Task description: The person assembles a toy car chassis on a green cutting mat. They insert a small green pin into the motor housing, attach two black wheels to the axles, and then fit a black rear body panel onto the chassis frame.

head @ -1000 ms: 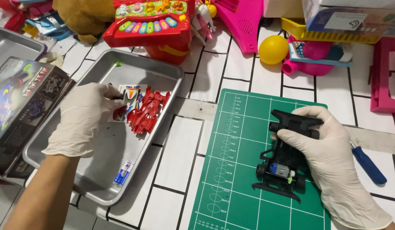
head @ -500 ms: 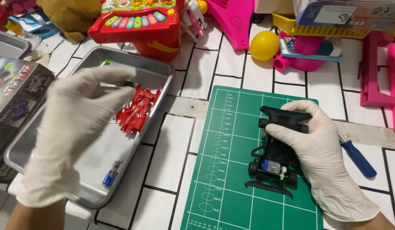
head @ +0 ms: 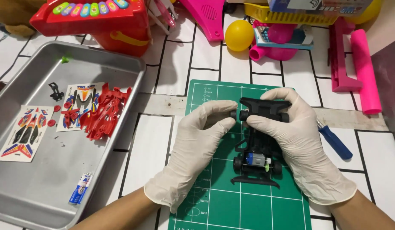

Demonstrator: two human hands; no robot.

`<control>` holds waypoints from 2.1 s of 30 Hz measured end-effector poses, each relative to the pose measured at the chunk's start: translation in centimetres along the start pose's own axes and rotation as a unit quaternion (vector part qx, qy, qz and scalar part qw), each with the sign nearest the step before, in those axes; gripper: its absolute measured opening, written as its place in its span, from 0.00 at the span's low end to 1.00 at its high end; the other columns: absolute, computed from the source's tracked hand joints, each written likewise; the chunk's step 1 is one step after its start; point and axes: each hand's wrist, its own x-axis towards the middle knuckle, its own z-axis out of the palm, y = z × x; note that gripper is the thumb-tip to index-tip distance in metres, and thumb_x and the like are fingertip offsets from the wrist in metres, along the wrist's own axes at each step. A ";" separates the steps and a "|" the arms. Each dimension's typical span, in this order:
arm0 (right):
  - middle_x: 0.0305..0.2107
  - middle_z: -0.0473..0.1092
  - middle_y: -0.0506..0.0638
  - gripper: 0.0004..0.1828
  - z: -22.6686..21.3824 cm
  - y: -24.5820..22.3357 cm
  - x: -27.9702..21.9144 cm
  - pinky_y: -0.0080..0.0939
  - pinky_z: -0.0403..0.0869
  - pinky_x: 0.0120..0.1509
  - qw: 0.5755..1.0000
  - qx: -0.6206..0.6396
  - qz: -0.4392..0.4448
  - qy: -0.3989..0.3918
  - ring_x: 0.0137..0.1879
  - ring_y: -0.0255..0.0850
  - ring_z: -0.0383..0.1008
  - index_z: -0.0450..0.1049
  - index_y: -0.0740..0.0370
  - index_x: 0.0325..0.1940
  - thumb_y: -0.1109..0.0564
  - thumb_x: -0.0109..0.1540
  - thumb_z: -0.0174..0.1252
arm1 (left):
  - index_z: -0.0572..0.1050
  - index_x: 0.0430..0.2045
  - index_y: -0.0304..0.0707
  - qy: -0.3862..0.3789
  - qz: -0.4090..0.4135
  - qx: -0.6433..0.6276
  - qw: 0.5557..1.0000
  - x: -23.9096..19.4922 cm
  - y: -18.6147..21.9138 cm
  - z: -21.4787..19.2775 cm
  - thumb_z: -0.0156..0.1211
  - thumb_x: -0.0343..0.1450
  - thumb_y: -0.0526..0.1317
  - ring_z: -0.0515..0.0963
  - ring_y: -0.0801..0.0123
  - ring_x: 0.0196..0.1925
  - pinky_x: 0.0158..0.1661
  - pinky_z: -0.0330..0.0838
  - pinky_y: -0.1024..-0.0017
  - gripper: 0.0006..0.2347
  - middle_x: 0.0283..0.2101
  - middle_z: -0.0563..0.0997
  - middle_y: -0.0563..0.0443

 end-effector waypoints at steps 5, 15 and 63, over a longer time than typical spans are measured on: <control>0.33 0.77 0.56 0.28 0.4 -0.6 -0.2 0.36 0.79 0.40 1.000 0.001 0.003 -0.004 0.35 0.39 0.77 0.71 0.57 0.51 0.67 0.48 0.70 | 0.79 0.45 0.37 -0.006 0.016 -0.048 0.999 -0.1 -0.3 0.0 0.66 0.68 0.30 0.85 0.65 0.54 0.57 0.81 0.72 0.12 0.51 0.85 0.47; 0.32 0.79 0.55 0.32 0.2 -0.9 -0.5 0.34 0.78 0.41 0.999 -0.036 0.004 -0.015 0.34 0.39 0.78 0.72 0.53 0.56 0.63 0.48 0.71 | 0.81 0.42 0.35 -0.013 0.003 -0.058 0.998 0.0 -0.6 0.1 0.68 0.66 0.29 0.87 0.66 0.48 0.52 0.83 0.74 0.12 0.47 0.86 0.46; 0.32 0.80 0.58 0.31 0.7 -1.3 -2.0 0.38 0.79 0.42 1.000 -0.018 -0.005 -0.006 0.36 0.42 0.80 0.74 0.57 0.54 0.67 0.48 0.71 | 0.84 0.39 0.34 0.002 0.005 -0.089 0.996 -1.4 0.3 0.1 0.74 0.61 0.32 0.88 0.64 0.48 0.53 0.85 0.71 0.13 0.44 0.87 0.45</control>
